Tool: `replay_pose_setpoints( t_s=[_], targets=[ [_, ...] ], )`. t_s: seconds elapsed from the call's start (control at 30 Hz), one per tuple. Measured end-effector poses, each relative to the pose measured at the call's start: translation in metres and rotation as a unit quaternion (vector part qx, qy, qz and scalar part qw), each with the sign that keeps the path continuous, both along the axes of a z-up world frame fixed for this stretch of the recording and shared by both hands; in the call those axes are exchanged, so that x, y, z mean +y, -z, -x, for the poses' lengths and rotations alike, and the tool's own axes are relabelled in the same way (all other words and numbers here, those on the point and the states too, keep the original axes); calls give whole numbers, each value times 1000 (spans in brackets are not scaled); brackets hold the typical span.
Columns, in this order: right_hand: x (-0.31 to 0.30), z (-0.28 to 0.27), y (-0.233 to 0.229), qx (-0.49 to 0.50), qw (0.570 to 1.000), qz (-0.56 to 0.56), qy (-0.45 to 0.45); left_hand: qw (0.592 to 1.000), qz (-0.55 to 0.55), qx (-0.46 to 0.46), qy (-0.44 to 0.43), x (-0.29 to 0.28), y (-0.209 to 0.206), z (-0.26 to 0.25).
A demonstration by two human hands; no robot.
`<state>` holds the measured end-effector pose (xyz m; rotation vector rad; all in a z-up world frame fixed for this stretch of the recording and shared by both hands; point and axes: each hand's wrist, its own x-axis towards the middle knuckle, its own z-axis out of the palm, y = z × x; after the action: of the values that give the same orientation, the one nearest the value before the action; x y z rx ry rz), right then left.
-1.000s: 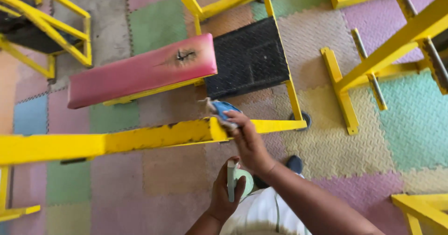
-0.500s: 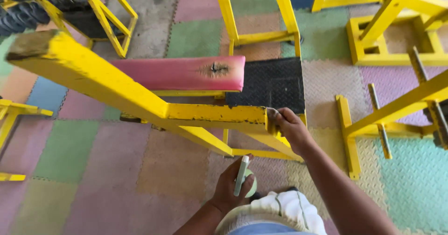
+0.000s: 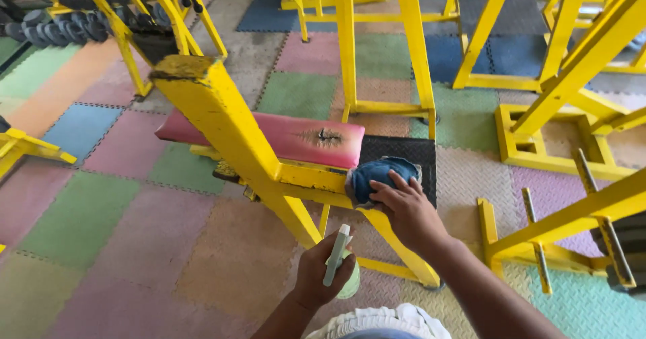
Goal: Cleaning and wiping down yellow gym machine frames and a red weight bench using a spray bottle and cloth.
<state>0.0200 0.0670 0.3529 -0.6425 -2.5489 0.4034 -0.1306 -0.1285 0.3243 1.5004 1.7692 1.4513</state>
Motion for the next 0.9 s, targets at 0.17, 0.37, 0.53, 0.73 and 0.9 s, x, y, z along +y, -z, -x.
replay_pose_setpoints(
  t_s=[0.17,0.37,0.53,0.73,0.9],
  targets=[
    [-12,52,5,-28,998,-60,-13,999,-6,-2,-53,-15,13,10],
    [-4,126,-4,-42,993,-14,-107,993,-10,14,-117,-20,17,17],
    [-2,147,-9,-71,987,99,-106,990,9,6,-139,-24,15,6],
    [8,133,-4,-62,981,45,-178,983,11,15,-184,-3,15,-17],
    [20,85,-14,-123,961,-92,-231,974,-6,-21,-225,19,5,-39]
  ],
)
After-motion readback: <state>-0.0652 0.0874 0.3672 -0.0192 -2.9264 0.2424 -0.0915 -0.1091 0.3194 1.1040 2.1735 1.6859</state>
